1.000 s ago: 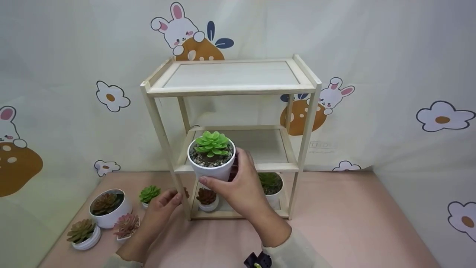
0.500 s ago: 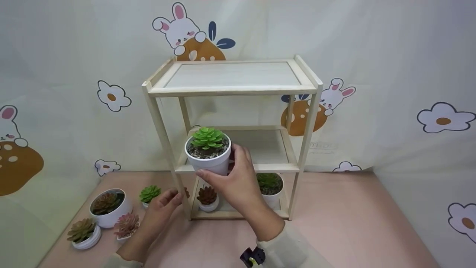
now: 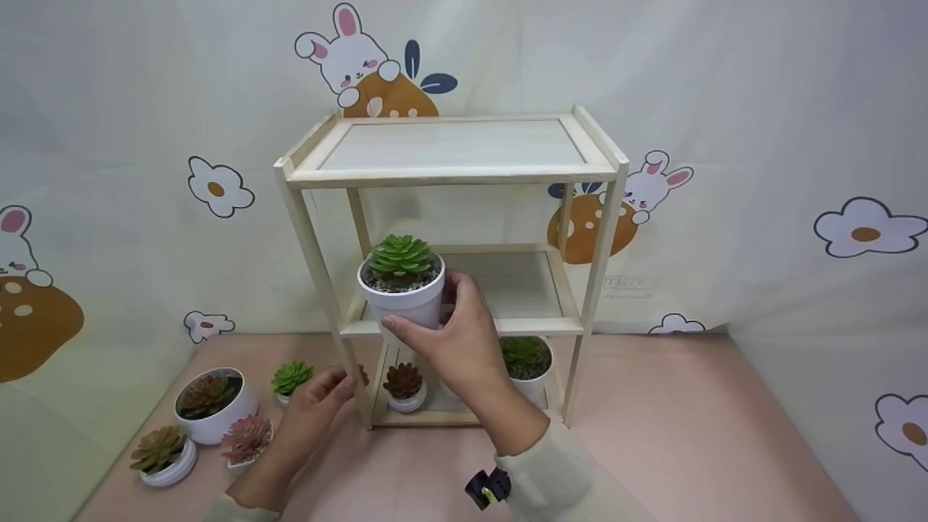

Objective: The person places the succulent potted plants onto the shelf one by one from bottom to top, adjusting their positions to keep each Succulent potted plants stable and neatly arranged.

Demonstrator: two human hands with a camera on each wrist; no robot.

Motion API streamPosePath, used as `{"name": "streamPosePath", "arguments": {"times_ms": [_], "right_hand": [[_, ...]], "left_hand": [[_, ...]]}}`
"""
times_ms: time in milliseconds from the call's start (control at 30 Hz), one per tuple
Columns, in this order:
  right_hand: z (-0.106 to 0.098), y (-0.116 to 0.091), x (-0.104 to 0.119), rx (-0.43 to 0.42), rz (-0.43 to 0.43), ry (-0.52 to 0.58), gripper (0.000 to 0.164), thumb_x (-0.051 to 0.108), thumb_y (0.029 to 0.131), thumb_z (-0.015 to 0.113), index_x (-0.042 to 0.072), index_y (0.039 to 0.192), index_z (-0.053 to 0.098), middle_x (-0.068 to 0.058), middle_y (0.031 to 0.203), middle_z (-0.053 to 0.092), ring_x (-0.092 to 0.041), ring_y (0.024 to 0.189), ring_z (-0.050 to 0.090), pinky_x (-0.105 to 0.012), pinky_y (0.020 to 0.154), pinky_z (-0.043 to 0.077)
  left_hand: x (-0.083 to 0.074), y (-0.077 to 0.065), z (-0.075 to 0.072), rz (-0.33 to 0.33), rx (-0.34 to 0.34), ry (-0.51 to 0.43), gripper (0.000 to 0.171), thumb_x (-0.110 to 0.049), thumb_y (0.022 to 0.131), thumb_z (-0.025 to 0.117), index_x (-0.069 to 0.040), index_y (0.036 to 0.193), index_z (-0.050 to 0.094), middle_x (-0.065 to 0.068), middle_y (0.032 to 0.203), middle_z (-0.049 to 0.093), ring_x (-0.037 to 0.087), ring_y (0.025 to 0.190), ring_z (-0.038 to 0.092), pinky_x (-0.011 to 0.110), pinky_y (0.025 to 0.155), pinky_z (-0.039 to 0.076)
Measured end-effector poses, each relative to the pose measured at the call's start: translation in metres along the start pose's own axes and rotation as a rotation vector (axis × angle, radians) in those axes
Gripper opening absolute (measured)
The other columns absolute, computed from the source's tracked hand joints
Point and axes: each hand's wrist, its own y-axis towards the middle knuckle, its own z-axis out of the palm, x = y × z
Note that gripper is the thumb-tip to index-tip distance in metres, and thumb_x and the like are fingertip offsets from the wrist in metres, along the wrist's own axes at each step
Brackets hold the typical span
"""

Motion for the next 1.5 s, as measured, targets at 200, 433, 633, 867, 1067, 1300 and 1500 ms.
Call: {"name": "streamPosePath", "arguments": {"times_ms": [200,433,633,867,1067,1300,1500], "right_hand": [[0.001,0.007,0.000,-0.007,0.008,-0.017,0.092,0.051,0.064,0.085,0.010,0.134,0.041,-0.007,0.124,0.055,-0.022,0.116,0.054,-0.039,0.101,0.045],[0.003,0.011,0.000,-0.009,-0.001,-0.050,0.093,0.054,0.065,0.083,0.011,0.135,0.041,-0.006,0.125,0.055,-0.022,0.116,0.054,-0.040,0.101,0.045],[0.004,0.012,0.000,-0.038,-0.057,-0.077,0.081,0.048,0.069,0.083,0.009,0.131,0.049,-0.006,0.120,0.053,-0.021,0.112,0.054,-0.040,0.098,0.047],[0.003,0.013,0.000,-0.025,-0.029,-0.019,0.082,0.040,0.072,0.084,0.008,0.134,0.042,-0.008,0.122,0.054,-0.022,0.111,0.057,-0.033,0.095,0.050],[0.003,0.016,-0.002,-0.018,-0.033,-0.001,0.071,0.027,0.076,0.082,0.005,0.131,0.042,-0.011,0.122,0.053,-0.023,0.111,0.058,-0.034,0.095,0.050],[0.003,0.018,-0.003,-0.040,-0.035,-0.043,0.061,0.019,0.079,0.079,0.003,0.126,0.045,-0.012,0.116,0.055,-0.023,0.109,0.056,-0.034,0.094,0.050],[0.003,0.019,-0.003,-0.044,-0.023,-0.075,0.053,0.016,0.080,0.076,0.003,0.122,0.046,-0.012,0.113,0.055,-0.023,0.106,0.055,-0.034,0.091,0.051]], "left_hand": [[-0.001,-0.001,0.001,0.014,-0.001,-0.019,0.043,-0.036,0.095,0.059,-0.003,0.123,0.059,0.016,0.120,0.062,0.021,0.115,0.058,0.028,0.092,0.049],[0.000,-0.001,0.002,0.001,-0.004,-0.040,0.038,-0.037,0.094,0.060,-0.009,0.119,0.061,0.018,0.120,0.062,0.021,0.114,0.058,0.034,0.092,0.051],[-0.001,0.000,0.002,0.006,-0.005,-0.031,0.037,-0.038,0.094,0.060,-0.010,0.119,0.062,0.018,0.120,0.062,0.020,0.113,0.058,0.033,0.094,0.049],[-0.001,0.000,0.001,0.003,-0.008,-0.030,0.038,-0.038,0.094,0.060,-0.009,0.119,0.062,0.017,0.119,0.062,0.020,0.113,0.058,0.028,0.094,0.048],[0.000,0.000,0.001,-0.006,-0.008,-0.018,0.043,-0.039,0.094,0.060,-0.006,0.122,0.060,0.015,0.120,0.063,0.019,0.115,0.057,0.028,0.096,0.047],[-0.001,-0.002,0.000,-0.013,-0.004,-0.009,0.047,-0.040,0.094,0.059,-0.005,0.126,0.058,0.013,0.121,0.062,0.020,0.115,0.057,0.030,0.095,0.047],[-0.003,-0.002,0.000,-0.018,-0.015,0.013,0.047,-0.042,0.094,0.059,-0.008,0.126,0.059,0.007,0.120,0.063,0.020,0.117,0.056,0.034,0.097,0.048]]}}
